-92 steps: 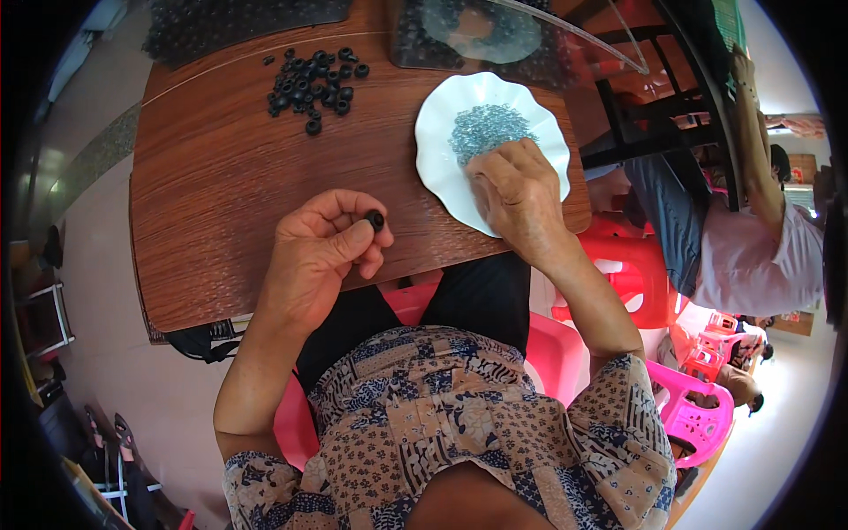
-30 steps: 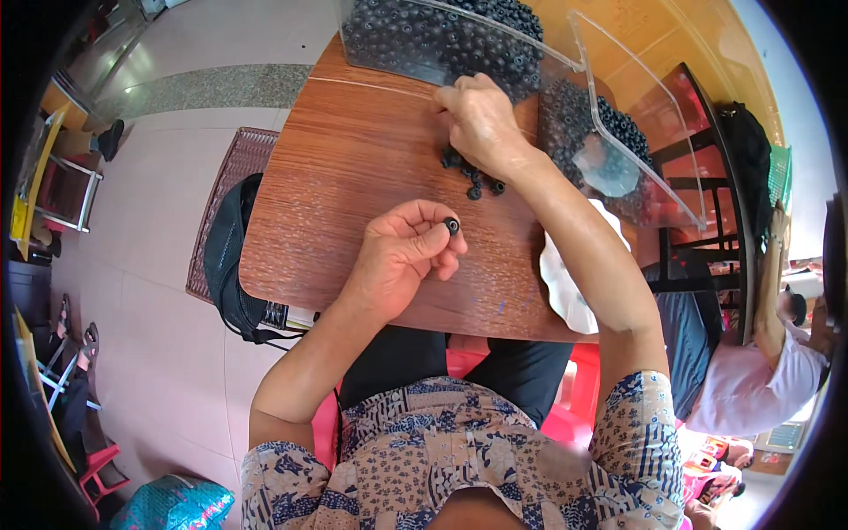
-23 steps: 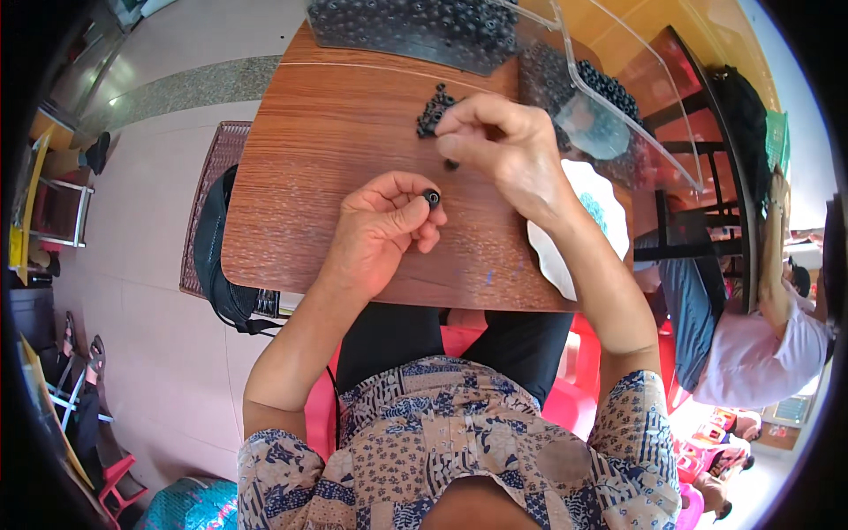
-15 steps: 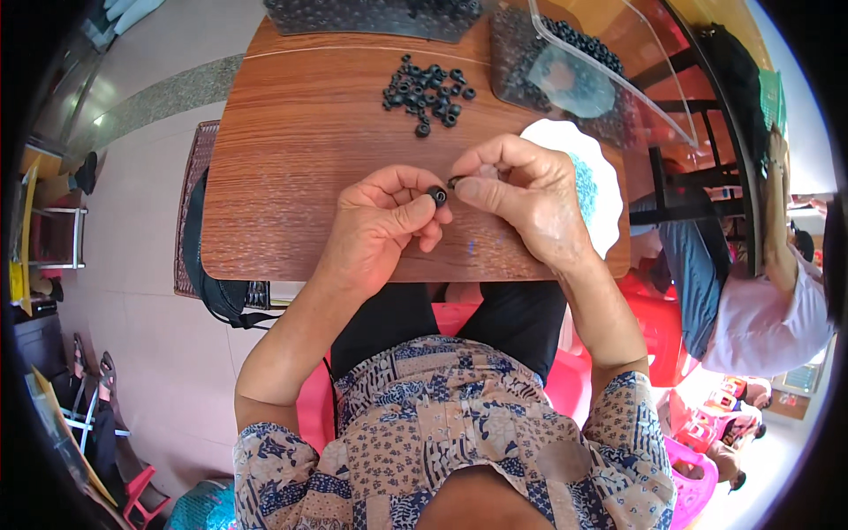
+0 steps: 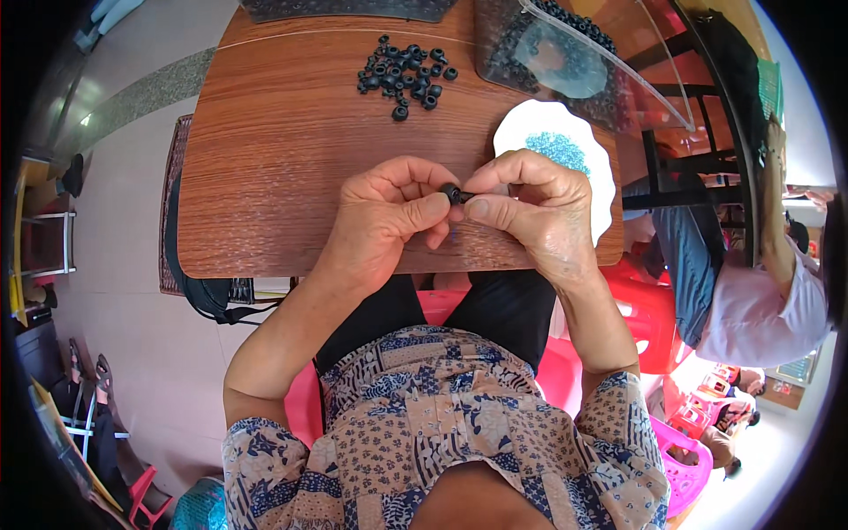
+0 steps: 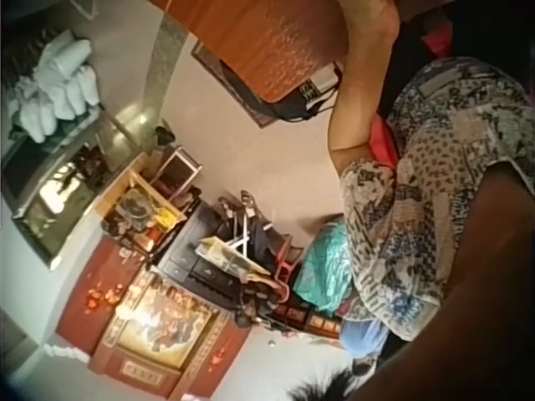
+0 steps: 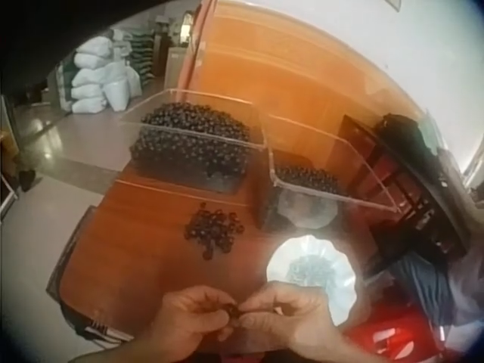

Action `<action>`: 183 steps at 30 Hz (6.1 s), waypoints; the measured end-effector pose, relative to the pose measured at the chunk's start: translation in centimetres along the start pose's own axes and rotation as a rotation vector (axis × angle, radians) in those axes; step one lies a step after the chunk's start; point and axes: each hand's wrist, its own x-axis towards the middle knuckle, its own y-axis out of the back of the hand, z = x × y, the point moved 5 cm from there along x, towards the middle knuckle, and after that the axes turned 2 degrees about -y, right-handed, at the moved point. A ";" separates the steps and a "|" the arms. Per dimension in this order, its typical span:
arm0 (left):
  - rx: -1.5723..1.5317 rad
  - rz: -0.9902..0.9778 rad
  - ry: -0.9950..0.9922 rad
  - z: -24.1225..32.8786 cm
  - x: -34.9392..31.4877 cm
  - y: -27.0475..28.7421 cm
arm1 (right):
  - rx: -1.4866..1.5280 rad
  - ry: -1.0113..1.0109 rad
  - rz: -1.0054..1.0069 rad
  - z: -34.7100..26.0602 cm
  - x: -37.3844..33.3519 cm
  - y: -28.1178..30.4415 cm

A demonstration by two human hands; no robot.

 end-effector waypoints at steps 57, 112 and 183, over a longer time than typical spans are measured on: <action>0.237 -0.060 -0.007 -1.3 -2.2 -6.8 | 0.294 -0.198 0.038 -1.3 -6.1 4.3; 0.134 -0.014 0.144 -1.9 -1.6 -3.5 | 0.128 -0.362 -0.238 2.5 -3.0 2.1; 0.801 0.213 0.018 4.5 3.2 0.2 | -0.008 -0.027 -0.041 1.5 -4.5 3.0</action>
